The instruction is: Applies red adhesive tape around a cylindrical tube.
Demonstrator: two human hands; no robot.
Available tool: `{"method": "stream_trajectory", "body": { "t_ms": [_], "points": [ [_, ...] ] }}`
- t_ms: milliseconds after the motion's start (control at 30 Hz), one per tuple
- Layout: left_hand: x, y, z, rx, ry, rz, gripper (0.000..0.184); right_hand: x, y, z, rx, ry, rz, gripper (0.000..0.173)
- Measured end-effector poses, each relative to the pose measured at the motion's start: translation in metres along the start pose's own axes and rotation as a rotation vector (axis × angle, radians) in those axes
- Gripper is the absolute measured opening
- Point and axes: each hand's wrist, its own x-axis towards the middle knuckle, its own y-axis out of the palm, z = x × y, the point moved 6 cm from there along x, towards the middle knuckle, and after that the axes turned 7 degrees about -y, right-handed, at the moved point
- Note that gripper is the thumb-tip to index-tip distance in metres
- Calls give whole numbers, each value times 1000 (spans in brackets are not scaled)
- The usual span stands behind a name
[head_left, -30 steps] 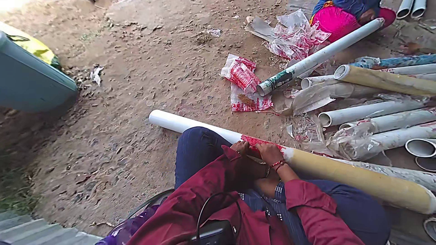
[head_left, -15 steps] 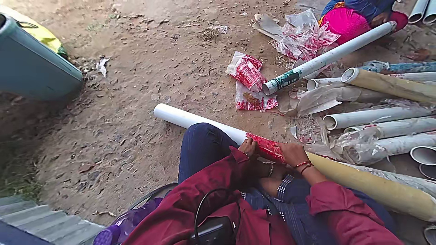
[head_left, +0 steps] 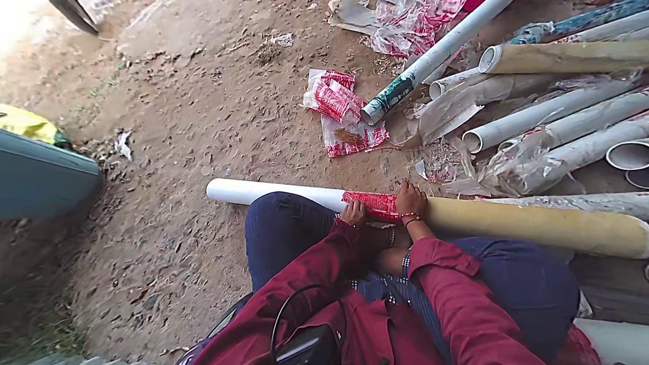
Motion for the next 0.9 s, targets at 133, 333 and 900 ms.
{"method": "stream_trajectory", "body": {
  "t_ms": [133, 333, 900],
  "points": [
    [1, -6, -7, 22, 58, 339, 35, 6, 0, -3, 38, -8, -25, 36],
    [0, -14, -13, -10, 99, 332, 34, 11, -6, -3, 67, -2, -19, 38],
    [4, -3, -21, -47, 154, 353, 37, 9, -6, 1, 17, 15, -41, 40]
  ]
}}
